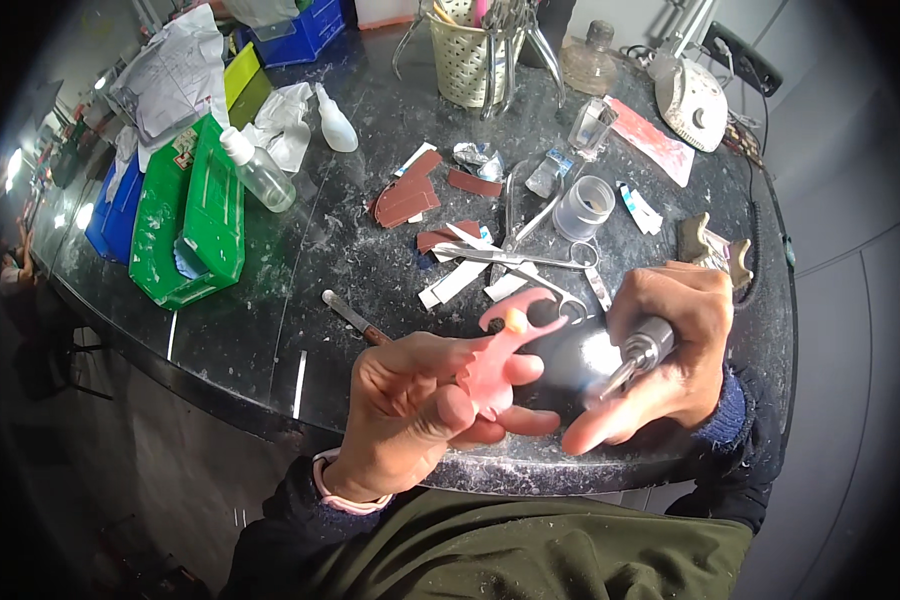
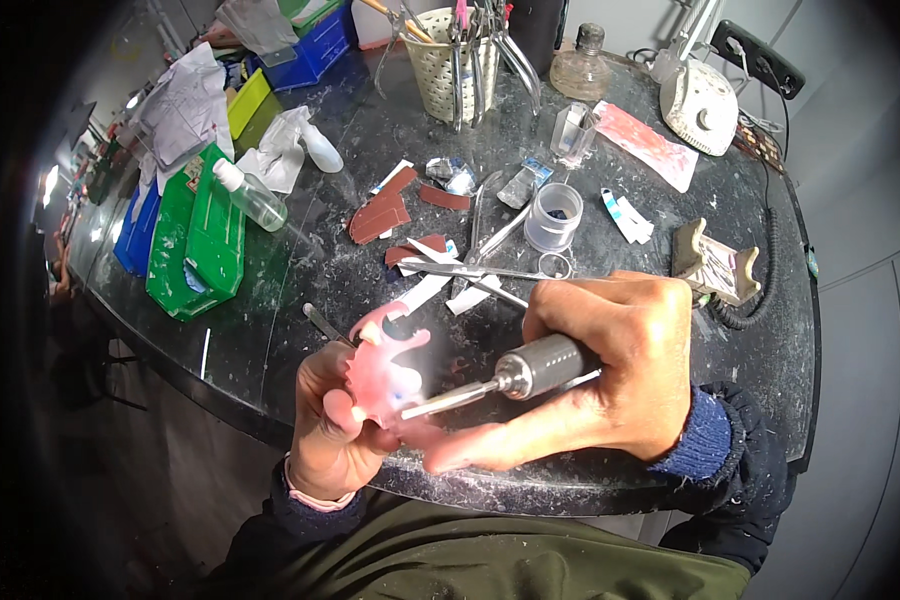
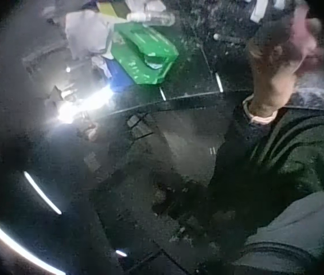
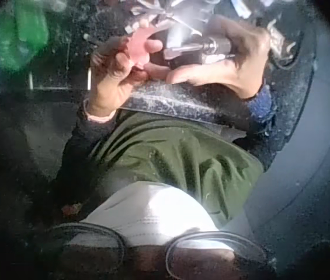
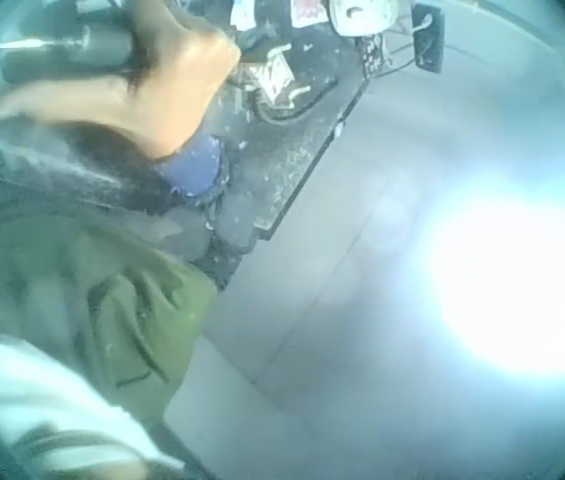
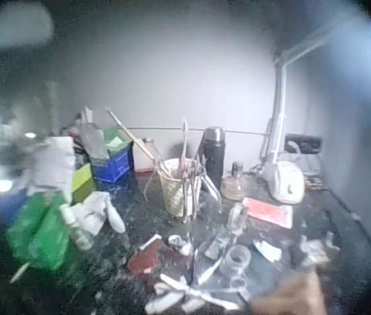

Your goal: The person trims a pink denture base using a rotary handpiece and uses scissors to cut small strips of sandpaper.

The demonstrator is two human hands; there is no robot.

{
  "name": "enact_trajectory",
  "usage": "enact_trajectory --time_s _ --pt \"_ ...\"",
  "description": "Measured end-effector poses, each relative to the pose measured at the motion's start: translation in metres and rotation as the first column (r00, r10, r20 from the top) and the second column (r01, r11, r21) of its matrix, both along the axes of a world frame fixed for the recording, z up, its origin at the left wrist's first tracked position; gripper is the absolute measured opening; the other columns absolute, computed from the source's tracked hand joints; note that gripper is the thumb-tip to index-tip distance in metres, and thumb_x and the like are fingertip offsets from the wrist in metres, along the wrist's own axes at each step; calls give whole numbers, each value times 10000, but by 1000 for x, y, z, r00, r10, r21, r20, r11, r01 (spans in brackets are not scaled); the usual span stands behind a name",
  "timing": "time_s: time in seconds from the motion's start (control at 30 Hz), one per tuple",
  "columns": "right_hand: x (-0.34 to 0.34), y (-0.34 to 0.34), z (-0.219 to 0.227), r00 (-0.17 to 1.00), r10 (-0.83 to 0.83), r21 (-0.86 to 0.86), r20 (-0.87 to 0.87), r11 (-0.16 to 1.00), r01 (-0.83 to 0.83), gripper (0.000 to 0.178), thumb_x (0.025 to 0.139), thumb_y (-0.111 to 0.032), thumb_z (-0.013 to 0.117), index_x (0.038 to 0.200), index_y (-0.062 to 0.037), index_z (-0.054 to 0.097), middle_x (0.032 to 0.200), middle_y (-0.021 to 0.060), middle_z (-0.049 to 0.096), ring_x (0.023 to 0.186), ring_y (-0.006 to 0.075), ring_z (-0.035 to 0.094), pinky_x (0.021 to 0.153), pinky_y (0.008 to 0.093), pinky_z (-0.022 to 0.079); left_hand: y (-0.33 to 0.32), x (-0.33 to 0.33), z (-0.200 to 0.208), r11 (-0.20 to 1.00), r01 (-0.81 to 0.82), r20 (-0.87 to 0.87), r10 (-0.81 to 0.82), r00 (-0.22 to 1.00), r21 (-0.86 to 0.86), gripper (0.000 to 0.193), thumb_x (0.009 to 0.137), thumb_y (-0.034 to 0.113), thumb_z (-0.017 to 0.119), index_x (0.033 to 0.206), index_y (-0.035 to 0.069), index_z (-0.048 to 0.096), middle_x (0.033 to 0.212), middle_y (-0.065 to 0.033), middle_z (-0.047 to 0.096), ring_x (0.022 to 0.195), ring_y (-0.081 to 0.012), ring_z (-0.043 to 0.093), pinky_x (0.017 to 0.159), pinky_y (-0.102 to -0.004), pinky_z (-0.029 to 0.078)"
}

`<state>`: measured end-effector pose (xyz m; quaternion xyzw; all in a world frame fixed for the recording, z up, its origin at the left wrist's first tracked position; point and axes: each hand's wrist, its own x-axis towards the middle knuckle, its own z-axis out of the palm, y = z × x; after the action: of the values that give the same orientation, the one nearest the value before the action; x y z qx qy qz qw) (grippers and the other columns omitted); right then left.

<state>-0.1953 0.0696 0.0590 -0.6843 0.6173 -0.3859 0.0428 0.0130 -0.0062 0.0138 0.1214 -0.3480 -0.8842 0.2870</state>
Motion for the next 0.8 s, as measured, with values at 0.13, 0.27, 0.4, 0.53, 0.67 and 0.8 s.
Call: enact_trajectory --time_s 0.13,0.27,0.4,0.53,0.67,0.8 --pt "-1 -6 8 997 71 -20 -35 997 -72 629 434 -546 886 526 -80 474 439 19 456 375 158 517 380 266 379 -2 -1 -7 999 0 -100 4 995 32 312 809 207 713 1091 106 624 1106 -187 625 887 -319 673 713 -284 594" --pt "-4 -6 2 987 58 -58 -150 996 -67 633 443 -568 874 524 -95 460 435 1 438 357 154 476 367 267 329 -5 -2 -11 994 5 -102 5 995 106 271 824 130 691 1089 112 637 1065 -89 607 951 -249 637 718 -298 583" --pt "-1 -8 2 958 15 -76 -286 996 -38 654 456 -632 832 521 -110 443 445 -7 433 360 148 445 377 271 299 -6 -3 -19 997 26 -196 -12 981 69 281 798 70 709 1073 72 650 966 -87 604 878 -237 642 794 -349 551" --pt "-4 -9 -3 932 4 -75 -361 997 -33 682 472 -705 769 524 -121 421 446 -19 404 362 146 424 385 273 301 -6 -4 -22 993 80 -223 -60 973 82 287 742 -41 712 1019 9 660 929 -114 598 842 -230 643 753 -343 548" --pt "-1 -11 -7 928 -29 -92 -373 996 -6 683 485 -718 751 523 -122 420 445 -25 395 362 142 429 384 279 312 -5 -4 -19 984 113 -228 -79 970 138 268 739 -26 722 999 10 668 929 -123 601 851 -231 641 747 -334 545" --pt "-2 -12 -12 912 18 -122 -410 990 -74 675 506 -714 745 524 -122 421 452 -24 407 370 138 446 383 276 332 -4 -5 -20 986 105 -209 -77 975 129 246 737 -3 737 975 10 678 925 -118 605 843 -198 624 744 -305 527"
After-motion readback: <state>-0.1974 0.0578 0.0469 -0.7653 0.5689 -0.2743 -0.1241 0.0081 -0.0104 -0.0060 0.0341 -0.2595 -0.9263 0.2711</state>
